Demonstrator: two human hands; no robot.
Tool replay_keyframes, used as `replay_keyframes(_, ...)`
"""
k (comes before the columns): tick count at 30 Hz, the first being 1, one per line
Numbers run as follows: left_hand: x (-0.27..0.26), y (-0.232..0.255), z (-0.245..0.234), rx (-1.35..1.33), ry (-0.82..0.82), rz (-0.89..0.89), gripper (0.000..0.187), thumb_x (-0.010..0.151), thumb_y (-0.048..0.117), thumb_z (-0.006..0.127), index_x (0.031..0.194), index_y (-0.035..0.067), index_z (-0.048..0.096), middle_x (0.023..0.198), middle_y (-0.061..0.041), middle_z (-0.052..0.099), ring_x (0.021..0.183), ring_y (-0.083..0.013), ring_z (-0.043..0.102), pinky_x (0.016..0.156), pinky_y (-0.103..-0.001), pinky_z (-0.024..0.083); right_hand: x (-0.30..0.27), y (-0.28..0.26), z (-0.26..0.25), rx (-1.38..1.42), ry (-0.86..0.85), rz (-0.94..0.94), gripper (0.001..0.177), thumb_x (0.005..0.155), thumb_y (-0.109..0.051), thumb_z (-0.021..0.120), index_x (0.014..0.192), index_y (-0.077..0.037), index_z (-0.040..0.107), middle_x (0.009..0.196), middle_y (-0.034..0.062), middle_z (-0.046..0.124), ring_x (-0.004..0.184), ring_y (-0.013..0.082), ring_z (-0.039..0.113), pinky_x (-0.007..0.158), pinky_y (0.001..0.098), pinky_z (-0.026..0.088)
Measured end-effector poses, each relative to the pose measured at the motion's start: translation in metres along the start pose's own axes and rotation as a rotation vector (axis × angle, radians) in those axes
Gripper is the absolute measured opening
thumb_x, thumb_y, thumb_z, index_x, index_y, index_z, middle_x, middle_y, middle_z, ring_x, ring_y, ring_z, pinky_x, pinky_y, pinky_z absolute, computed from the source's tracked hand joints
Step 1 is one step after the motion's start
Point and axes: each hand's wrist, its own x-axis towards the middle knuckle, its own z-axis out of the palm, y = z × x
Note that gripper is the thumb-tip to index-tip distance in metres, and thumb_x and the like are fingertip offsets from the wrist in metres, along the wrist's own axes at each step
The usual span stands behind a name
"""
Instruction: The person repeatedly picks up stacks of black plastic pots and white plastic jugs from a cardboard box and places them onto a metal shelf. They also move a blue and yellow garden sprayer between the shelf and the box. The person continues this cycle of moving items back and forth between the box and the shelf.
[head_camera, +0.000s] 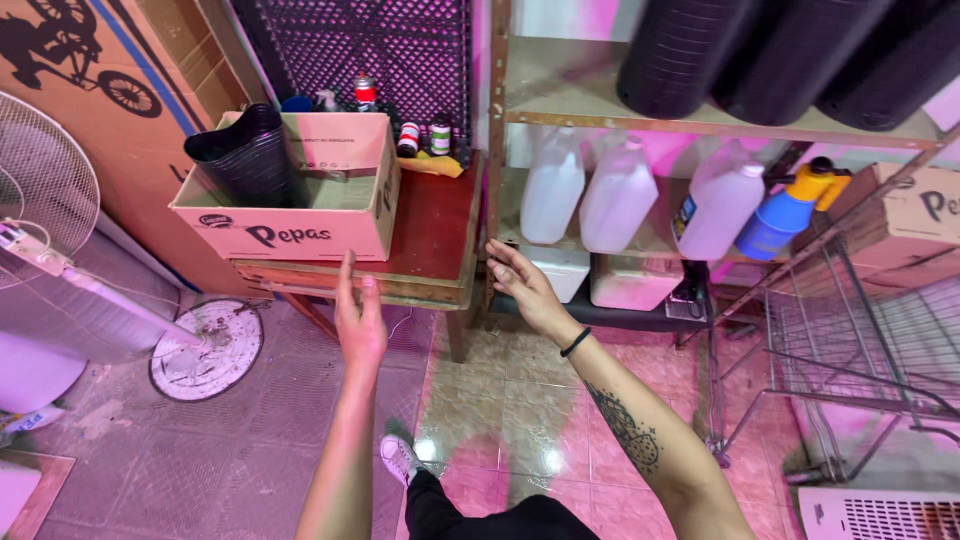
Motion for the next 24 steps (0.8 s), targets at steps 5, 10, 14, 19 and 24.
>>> replay_keyframes(5, -0.046, 0.060, 0.057, -0.183, -0.169, 0.029, 0.068, 0.130, 0.034, 0.055, 0.191, 0.009, 0.040, 0.186, -0.033, 0.052, 0.171, -0.0629, 0.043, 0.139, -0.075, 0.038, -0.065, -0.020, -0.064, 0.017, 0.123, -0.049, 0.070, 0.125, -0.037, 0.070, 0.189, -0.015, 0.050, 0.190, 0.0223, 0.052, 0.173, 0.0446, 0.050, 0.128, 0.0701, 0.050)
replay_keyframes(10, -0.073, 0.101, 0.102, -0.198, -0.329, 0.045, 0.073, 0.129, 0.043, 0.056, 0.193, 0.011, 0.038, 0.188, -0.028, 0.052, 0.171, -0.0587, 0.046, 0.137, -0.074, 0.041, -0.123, -0.056, -0.115, 0.014, 0.236, -0.093, 0.071, 0.125, -0.037, 0.068, 0.189, -0.012, 0.048, 0.190, 0.0263, 0.050, 0.174, 0.0490, 0.047, 0.128, 0.0734, 0.048)
replay_keyframes(14, -0.081, 0.121, 0.141, -0.230, -0.430, 0.115, 0.068, 0.128, 0.032, 0.058, 0.191, 0.010, 0.041, 0.185, -0.029, 0.056, 0.169, -0.0583, 0.050, 0.136, -0.072, 0.046, -0.156, -0.076, -0.158, -0.023, 0.321, -0.159, 0.070, 0.127, -0.036, 0.065, 0.190, -0.010, 0.047, 0.190, 0.0251, 0.051, 0.173, 0.0487, 0.047, 0.128, 0.0694, 0.051)
replay_keyframes(19, -0.081, 0.149, 0.185, -0.290, -0.558, 0.151, 0.067, 0.129, 0.032, 0.058, 0.189, 0.008, 0.043, 0.183, -0.031, 0.057, 0.168, -0.0593, 0.050, 0.134, -0.071, 0.050, -0.184, -0.101, -0.203, -0.053, 0.422, -0.208, 0.069, 0.128, -0.036, 0.064, 0.189, -0.011, 0.046, 0.190, 0.0245, 0.050, 0.173, 0.0492, 0.047, 0.129, 0.0684, 0.050)
replay_keyframes(24, -0.066, 0.156, 0.225, -0.307, -0.662, 0.212, 0.065, 0.128, 0.032, 0.061, 0.189, 0.012, 0.046, 0.182, -0.026, 0.060, 0.168, -0.0549, 0.053, 0.131, -0.065, 0.056, -0.193, -0.124, -0.234, -0.087, 0.506, -0.257, 0.069, 0.129, -0.039, 0.065, 0.188, -0.008, 0.047, 0.189, 0.0294, 0.049, 0.172, 0.0536, 0.046, 0.128, 0.0740, 0.048)
